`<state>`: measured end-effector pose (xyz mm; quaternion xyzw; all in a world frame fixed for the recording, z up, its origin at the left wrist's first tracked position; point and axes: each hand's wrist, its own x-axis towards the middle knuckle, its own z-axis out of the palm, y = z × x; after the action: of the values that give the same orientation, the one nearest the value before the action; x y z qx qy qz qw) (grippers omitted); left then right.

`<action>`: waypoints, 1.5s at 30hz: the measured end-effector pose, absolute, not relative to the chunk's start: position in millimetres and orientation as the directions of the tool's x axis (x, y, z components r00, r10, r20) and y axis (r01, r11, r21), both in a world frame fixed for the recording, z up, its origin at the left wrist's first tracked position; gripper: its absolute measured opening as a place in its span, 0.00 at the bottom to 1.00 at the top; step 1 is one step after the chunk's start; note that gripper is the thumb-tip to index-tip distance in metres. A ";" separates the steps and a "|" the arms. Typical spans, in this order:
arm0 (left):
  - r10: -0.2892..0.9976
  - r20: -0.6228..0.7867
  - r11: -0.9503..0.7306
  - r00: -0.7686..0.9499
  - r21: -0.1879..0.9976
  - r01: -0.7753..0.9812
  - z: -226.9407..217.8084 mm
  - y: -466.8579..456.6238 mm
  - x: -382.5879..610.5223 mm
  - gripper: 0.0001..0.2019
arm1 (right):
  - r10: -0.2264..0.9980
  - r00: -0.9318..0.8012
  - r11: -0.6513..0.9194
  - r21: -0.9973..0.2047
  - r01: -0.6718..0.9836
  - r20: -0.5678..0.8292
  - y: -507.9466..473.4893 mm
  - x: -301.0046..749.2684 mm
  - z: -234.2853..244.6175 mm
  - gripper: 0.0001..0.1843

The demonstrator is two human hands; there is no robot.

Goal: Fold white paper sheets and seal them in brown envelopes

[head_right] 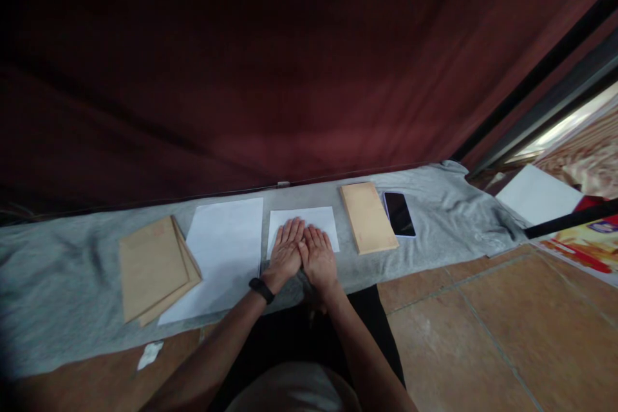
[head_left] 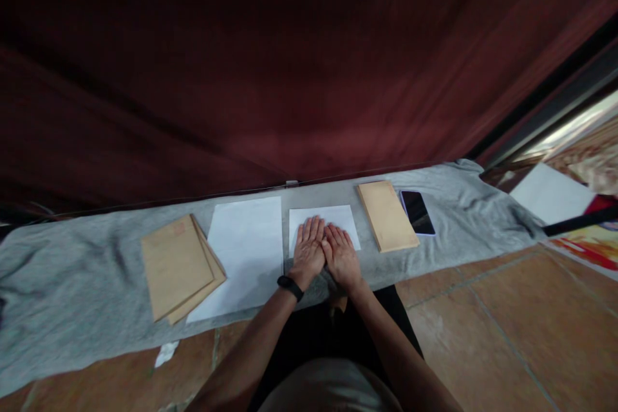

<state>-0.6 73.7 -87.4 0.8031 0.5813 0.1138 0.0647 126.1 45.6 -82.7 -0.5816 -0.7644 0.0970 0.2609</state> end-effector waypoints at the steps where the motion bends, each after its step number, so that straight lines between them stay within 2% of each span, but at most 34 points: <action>1: 0.948 0.109 -0.318 0.300 0.236 0.918 -87.3 76.1 -1.1 0.29 | 0.939 -0.188 0.306 -0.449 0.839 0.288 45.6 125.9 -82.8 0.28; 14: 0.967 0.128 -0.249 0.220 0.304 0.920 -85.5 108.8 -8.8 0.29 | 0.940 -0.189 0.304 -0.441 0.845 0.284 44.8 124.7 -78.8 0.28; 23: 0.984 0.170 -0.108 0.060 0.292 0.950 -85.5 84.4 -12.1 0.30 | 0.939 -0.185 0.304 -0.443 0.843 0.290 44.8 125.0 -84.3 0.28; 30: 0.980 0.200 -0.068 -0.003 0.349 0.934 -85.9 64.5 -11.7 0.30 | 0.939 -0.179 0.299 -0.439 0.847 0.295 44.5 124.3 -84.4 0.29; 35: 0.970 0.235 -0.140 0.058 0.347 0.927 -81.5 40.9 -9.4 0.30 | 0.941 -0.181 0.295 -0.430 0.853 0.286 44.3 123.2 -82.2 0.29; 39: 0.965 0.174 -0.244 0.195 0.329 0.912 -77.6 20.1 -7.0 0.29 | 0.942 -0.191 0.297 -0.428 0.853 0.275 43.8 124.5 -82.4 0.29; 45: 0.950 0.136 -0.310 0.282 0.277 0.909 -70.5 10.5 -8.3 0.29 | 0.939 -0.212 0.315 -0.432 0.845 0.270 44.2 123.3 -82.0 0.30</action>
<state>-8.3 10.5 -70.5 0.7973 0.5830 0.1384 0.0728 123.3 44.2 -82.0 -0.5775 -0.7725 0.0957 0.2462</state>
